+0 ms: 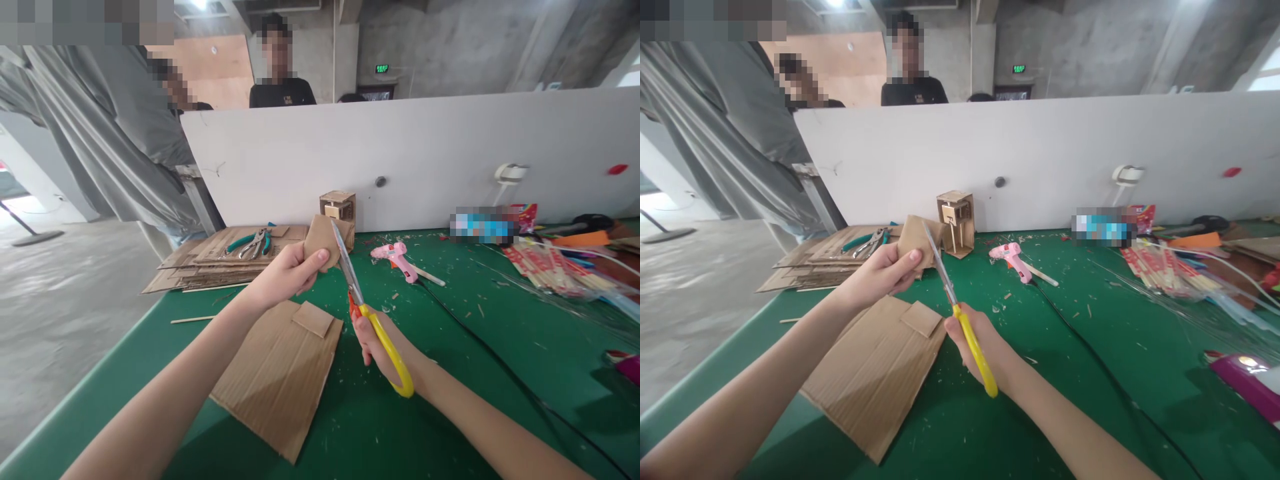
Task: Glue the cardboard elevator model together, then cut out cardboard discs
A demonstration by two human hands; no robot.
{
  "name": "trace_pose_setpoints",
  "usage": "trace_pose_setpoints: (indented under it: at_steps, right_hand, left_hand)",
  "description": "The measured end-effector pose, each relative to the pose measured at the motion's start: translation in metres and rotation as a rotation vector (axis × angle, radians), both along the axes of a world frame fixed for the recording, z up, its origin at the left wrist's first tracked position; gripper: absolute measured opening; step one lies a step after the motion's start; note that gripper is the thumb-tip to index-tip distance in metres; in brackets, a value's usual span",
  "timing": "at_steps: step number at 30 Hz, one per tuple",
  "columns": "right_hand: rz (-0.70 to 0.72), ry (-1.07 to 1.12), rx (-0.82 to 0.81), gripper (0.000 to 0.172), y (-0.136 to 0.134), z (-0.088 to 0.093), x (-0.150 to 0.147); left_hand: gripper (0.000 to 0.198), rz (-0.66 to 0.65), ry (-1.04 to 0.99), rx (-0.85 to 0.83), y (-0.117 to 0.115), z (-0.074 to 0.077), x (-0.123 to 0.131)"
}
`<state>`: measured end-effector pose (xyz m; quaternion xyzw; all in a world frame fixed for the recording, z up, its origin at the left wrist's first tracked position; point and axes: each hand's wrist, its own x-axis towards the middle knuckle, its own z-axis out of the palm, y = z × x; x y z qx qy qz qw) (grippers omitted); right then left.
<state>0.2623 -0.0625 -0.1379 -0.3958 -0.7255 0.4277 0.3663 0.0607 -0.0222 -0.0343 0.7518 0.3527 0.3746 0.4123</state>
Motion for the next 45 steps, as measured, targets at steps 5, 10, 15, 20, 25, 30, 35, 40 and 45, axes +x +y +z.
trace_pose_setpoints:
  at_steps: [5, 10, 15, 20, 25, 30, 35, 40, 45]
  right_hand:
    - [0.038, 0.019, -0.029, 0.048, 0.001, 0.0, 0.002]
    - [0.098, -0.003, 0.038, 0.048, -0.001, 0.009, 0.003]
    - [0.011, -0.019, 0.07, 0.051, -0.004, 0.007, -0.004]
    - [-0.034, 0.017, 0.091, 0.047, -0.002, -0.006, -0.007]
    - [-0.013, 0.007, 0.052, 0.045, -0.002, -0.007, -0.004]
    - [-0.005, 0.013, -0.04, 0.049, -0.004, -0.003, -0.005]
    - [-0.027, 0.055, -0.091, 0.053, -0.006, 0.005, -0.009]
    - [-0.031, 0.04, -0.014, 0.05, -0.004, 0.003, -0.007]
    - [0.02, 0.131, -0.016, 0.051, 0.0, -0.007, -0.007]
  left_hand:
    - [0.047, -0.027, 0.021, 0.013, 0.003, 0.001, -0.005]
    - [0.05, -0.042, 0.1, 0.022, 0.001, 0.006, -0.01]
    - [0.045, -0.068, 0.118, 0.028, -0.003, 0.011, -0.009]
    - [0.044, -0.069, 0.102, 0.024, -0.004, 0.008, -0.004]
    - [0.049, -0.067, 0.159, 0.046, -0.002, 0.01, -0.01]
    - [0.048, -0.074, 0.179, 0.034, -0.001, 0.013, -0.013]
    - [0.041, 0.178, -0.149, 0.049, -0.007, -0.006, 0.019]
    - [0.039, 0.3, -0.314, 0.079, -0.015, -0.015, 0.041]
    - [0.044, 0.265, -0.151, 0.127, -0.016, -0.007, 0.033]
